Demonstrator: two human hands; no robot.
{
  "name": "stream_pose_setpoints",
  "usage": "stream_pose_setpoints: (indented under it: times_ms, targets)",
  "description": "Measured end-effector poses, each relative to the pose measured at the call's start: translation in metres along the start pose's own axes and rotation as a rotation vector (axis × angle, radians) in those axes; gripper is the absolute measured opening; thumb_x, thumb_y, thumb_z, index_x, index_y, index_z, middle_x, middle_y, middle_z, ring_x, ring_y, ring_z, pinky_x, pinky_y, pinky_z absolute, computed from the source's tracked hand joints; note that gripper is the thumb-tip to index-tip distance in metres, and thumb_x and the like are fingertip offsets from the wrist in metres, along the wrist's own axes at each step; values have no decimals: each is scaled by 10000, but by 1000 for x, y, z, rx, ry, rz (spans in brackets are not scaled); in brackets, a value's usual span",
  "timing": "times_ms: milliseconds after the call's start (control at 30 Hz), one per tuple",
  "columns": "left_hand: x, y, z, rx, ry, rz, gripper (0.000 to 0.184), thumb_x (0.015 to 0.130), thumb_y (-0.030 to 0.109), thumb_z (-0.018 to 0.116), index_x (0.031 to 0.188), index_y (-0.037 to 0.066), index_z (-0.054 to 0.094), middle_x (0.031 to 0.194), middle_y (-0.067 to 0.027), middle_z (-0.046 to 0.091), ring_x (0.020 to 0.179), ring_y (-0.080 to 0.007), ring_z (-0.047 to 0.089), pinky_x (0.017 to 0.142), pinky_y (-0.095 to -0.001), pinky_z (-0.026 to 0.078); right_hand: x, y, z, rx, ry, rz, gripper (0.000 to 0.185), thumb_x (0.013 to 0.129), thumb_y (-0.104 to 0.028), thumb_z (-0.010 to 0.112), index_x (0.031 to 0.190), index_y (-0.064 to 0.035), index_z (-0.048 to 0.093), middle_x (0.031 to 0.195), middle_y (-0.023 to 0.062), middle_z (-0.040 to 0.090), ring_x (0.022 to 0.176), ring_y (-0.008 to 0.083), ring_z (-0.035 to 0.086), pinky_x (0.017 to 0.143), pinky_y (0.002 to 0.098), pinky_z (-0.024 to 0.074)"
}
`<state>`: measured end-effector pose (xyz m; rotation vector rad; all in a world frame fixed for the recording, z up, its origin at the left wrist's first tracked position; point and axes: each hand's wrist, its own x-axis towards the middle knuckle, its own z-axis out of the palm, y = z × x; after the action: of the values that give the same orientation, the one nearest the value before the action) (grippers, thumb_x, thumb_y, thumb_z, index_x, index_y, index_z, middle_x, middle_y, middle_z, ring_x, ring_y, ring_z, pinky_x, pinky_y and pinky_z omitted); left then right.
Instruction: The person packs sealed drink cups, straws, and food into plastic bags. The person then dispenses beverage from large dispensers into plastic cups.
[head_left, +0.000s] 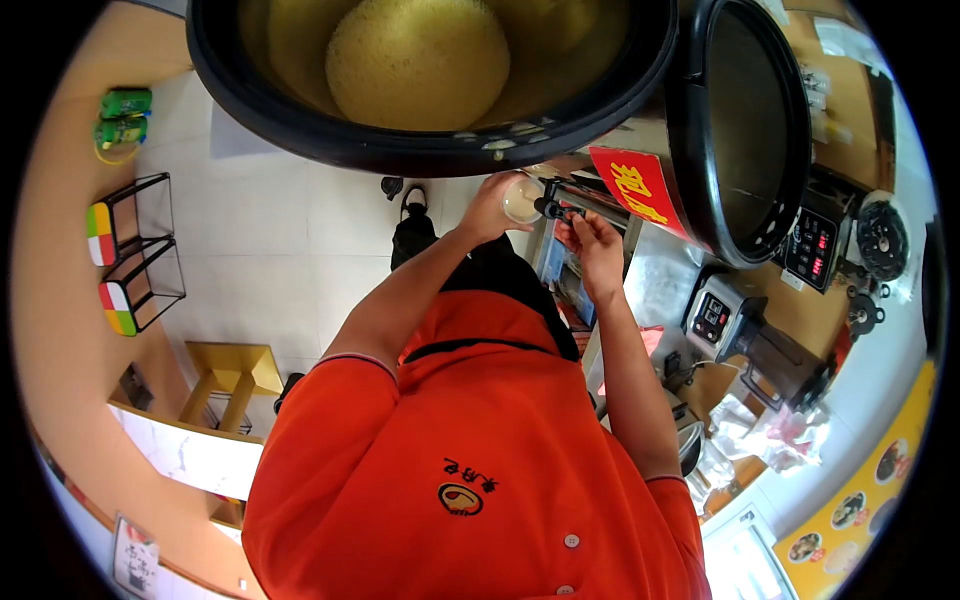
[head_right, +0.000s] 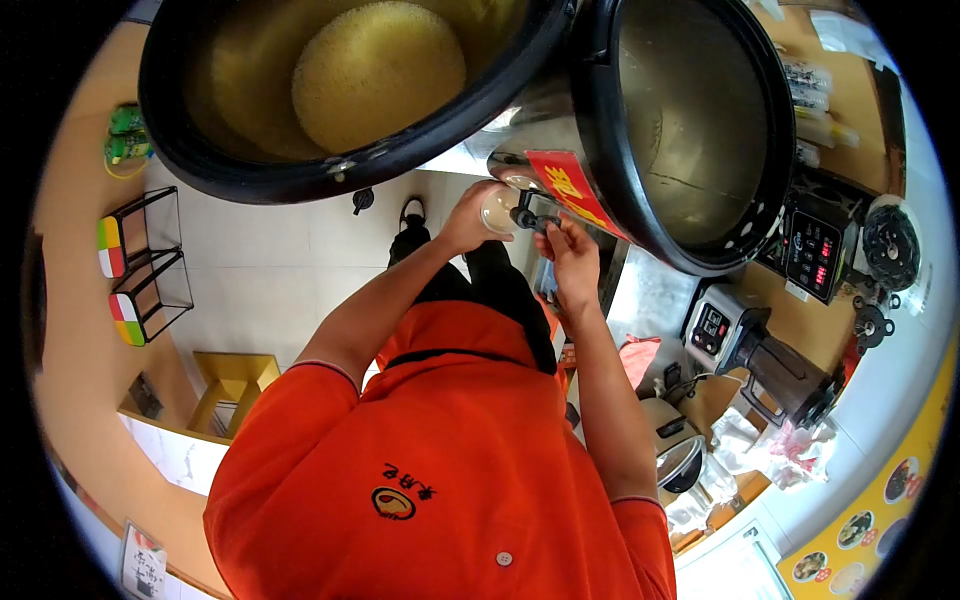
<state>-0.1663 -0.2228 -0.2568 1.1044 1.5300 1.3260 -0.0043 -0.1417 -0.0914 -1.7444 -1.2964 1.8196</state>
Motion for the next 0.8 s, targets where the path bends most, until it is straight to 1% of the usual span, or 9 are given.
stream_pose_setpoints:
  times_ms: [100, 300, 400, 467, 500, 567, 633, 733, 800]
  targets:
    - [0, -2, 1, 13, -17, -27, 933, 571, 272, 982, 1380, 116, 543, 1388, -123, 571, 1306, -366, 501, 1122, -454, 408, -1, -5, 2, -13, 14, 10, 181, 1037, -151, 611, 1078, 14, 672, 922, 70, 729, 802, 115, 670, 763, 256, 530]
    - [1, 1, 0, 13, -63, -57, 899, 557, 208, 981, 1338, 73, 555, 1341, -159, 560, 1277, -363, 524, 1107, -446, 418, 1, -3, 0, -39, 0, 7, 212, 1046, -171, 605, 1120, 18, 668, 929, 69, 732, 807, 112, 669, 767, 254, 528]
    - [2, 1, 0, 14, -53, -62, 900, 558, 212, 979, 1340, 75, 554, 1344, -157, 558, 1287, -361, 518, 1112, -443, 415, -3, -9, 5, -34, 38, -22, 199, 1026, -159, 629, 1048, 33, 674, 888, 62, 733, 757, 111, 664, 731, 253, 525]
    - [1, 6, -3, 26, -63, -76, 898, 570, 226, 977, 1346, 75, 550, 1351, -159, 553, 1299, -358, 509, 1114, -441, 414, -7, -14, 6, -312, 79, -259, 178, 982, -132, 673, 957, 44, 671, 794, 95, 723, 672, 120, 651, 662, 265, 520]
    - [2, 8, -4, 28, -65, -73, 898, 570, 226, 977, 1346, 75, 550, 1351, -159, 553, 1299, -358, 509, 1114, -441, 414, -13, -24, 12, -310, 81, -260, 178, 982, -132, 673, 957, 44, 671, 794, 95, 723, 672, 120, 651, 662, 265, 520]
    - [1, 13, -4, 52, -43, -42, 901, 580, 239, 976, 1353, 69, 546, 1360, -163, 546, 1304, -357, 504, 1114, -438, 414, -26, -46, 28, -721, 89, -498, 165, 942, -106, 701, 903, 49, 656, 719, 138, 689, 615, 134, 639, 609, 285, 511]
    - [0, 12, -3, 43, -52, -32, 906, 579, 242, 978, 1355, 64, 544, 1361, -165, 545, 1305, -356, 504, 1116, -438, 413, -27, -45, 28, -676, 87, -557, 188, 931, -129, 732, 926, 44, 659, 703, 169, 658, 612, 143, 644, 602, 303, 516]
    - [0, 13, -2, 26, -58, -20, 913, 576, 248, 980, 1355, 56, 543, 1360, -164, 545, 1301, -353, 506, 1120, -436, 410, -35, -42, 24, -673, 63, -489, 238, 955, -182, 733, 942, 47, 670, 732, 130, 686, 661, 130, 655, 646, 299, 528]
    - [-1, 15, -3, 19, -63, -16, 915, 573, 250, 981, 1353, 53, 544, 1357, -162, 547, 1298, -351, 509, 1121, -433, 409, -36, -29, 17, -341, 107, -373, 278, 995, -241, 698, 987, 37, 688, 805, 85, 714, 724, 119, 656, 700, 281, 529]
